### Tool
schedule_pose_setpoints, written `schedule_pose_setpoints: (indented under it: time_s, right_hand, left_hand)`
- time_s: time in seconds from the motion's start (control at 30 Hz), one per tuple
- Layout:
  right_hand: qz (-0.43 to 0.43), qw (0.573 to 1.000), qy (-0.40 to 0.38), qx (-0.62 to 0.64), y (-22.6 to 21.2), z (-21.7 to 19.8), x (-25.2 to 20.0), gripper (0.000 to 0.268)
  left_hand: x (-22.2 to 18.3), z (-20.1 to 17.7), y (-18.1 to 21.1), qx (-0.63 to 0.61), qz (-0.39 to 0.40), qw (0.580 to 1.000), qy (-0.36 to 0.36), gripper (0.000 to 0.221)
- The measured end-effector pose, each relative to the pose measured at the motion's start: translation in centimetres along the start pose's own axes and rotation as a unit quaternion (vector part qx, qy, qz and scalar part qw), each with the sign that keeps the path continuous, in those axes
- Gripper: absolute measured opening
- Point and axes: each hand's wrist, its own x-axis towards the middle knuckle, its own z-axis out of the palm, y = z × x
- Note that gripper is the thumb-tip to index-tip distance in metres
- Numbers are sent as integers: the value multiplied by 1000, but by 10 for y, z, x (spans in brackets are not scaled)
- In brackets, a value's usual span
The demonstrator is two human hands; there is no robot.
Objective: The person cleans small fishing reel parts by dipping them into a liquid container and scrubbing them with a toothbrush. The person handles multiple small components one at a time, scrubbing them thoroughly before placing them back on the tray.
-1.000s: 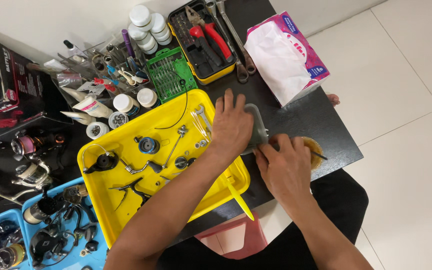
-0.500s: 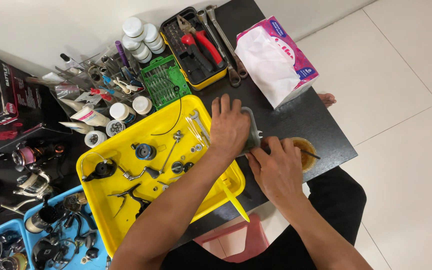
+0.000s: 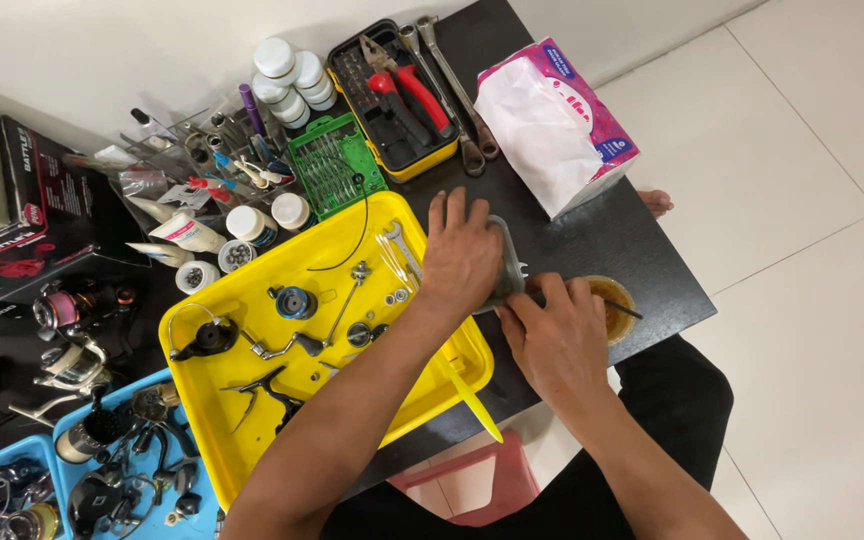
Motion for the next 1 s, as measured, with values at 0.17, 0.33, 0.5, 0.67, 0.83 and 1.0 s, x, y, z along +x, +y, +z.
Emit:
schedule_pose_setpoints:
  time_s: [0.17, 0.33, 0.5, 0.67, 0.83, 1.0]
  right_hand:
    - [-5, 1000, -12, 1, 2, 2, 1, 20]
    - [-3, 1000, -26, -8, 3, 3, 0, 21]
    - [-11, 1000, -19, -13, 4, 5, 1, 21]
    - [1, 1000, -26, -3, -1, -1, 3, 19]
    - [2, 999, -35, 2, -3, -7, 5, 19]
    - [-4, 999, -31, 4, -2, -6, 5, 19]
  left_hand:
    - [-3, -48, -4, -45, -26, 998, -36, 9]
    - [-8, -56, -17, -61, -39, 997, -15, 12]
    - [-3, -36, -10, -8, -15, 1000, -25, 14]
    - [-3, -10, -3, -20, -48, 998, -34, 16]
    - [-3, -5, 3, -41, -71, 996, -43, 15]
    - [-2, 1, 3, -47, -86, 994, -56, 14]
